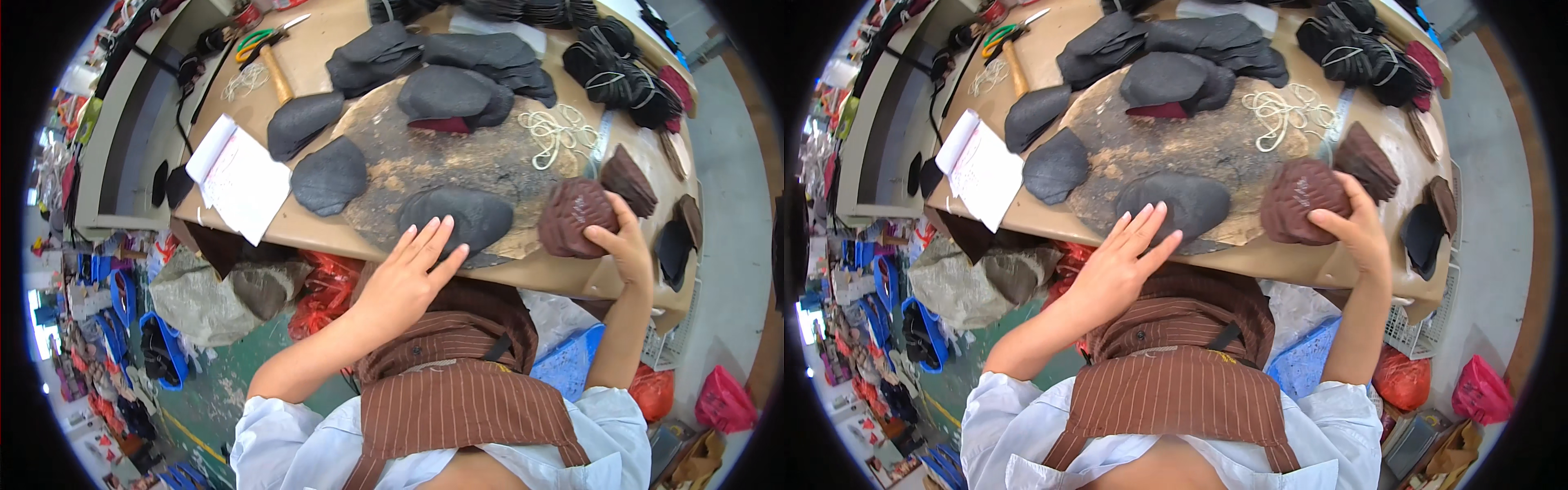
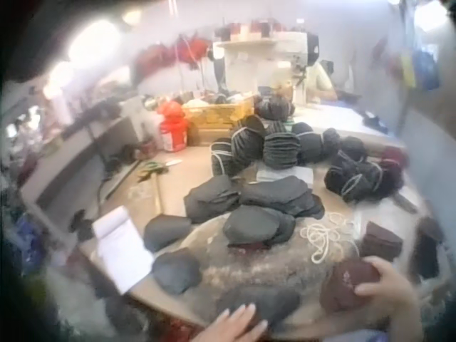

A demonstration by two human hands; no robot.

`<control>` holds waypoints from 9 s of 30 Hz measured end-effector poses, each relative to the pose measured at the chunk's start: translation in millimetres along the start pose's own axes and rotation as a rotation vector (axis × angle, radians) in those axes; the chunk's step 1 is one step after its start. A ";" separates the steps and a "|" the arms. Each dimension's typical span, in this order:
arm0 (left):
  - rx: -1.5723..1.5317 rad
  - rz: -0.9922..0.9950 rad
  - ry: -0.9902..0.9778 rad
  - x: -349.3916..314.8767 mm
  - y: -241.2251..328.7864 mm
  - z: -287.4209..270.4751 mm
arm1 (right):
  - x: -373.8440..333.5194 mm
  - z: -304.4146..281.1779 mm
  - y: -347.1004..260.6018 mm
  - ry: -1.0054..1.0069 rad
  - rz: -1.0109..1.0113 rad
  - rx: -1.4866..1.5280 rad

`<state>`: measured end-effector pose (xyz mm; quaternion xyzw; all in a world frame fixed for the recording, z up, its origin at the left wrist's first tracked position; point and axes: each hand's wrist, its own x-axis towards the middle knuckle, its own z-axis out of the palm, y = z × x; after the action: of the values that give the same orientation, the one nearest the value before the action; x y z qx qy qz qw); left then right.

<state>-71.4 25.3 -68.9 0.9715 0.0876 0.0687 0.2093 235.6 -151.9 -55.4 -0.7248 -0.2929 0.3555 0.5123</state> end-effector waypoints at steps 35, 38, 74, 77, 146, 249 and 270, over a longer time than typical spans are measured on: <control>0.166 0.007 0.878 81.3 8.3 115.3 | 11.0 19.2 -43.2 0.045 0.124 -0.609; 0.181 0.003 0.879 84.0 7.0 115.4 | 9.5 5.4 -32.0 -0.118 -0.017 -0.500; 0.197 -0.228 0.341 69.6 28.9 48.8 | 37.6 -101.4 9.0 0.182 0.128 -0.400; 0.147 -0.230 0.324 69.9 29.8 39.9 | 6.7 -65.8 2.5 0.127 -0.055 -0.380; 0.159 -0.189 0.279 -22.3 -0.2 50.6 | 21.6 140.8 -30.5 -0.129 0.095 -0.062; -0.670 -0.263 0.274 27.1 -119.7 -82.2 | -34.2 106.4 -75.2 -0.326 0.106 0.240; 0.035 -0.450 0.151 -14.5 -77.0 -18.0 | 108.2 188.9 -110.2 -0.803 -0.029 0.069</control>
<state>-99.4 98.6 -86.3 0.9230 0.3187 0.0912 0.1953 137.2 67.8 -15.9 -0.5064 -0.4682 0.6127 0.3861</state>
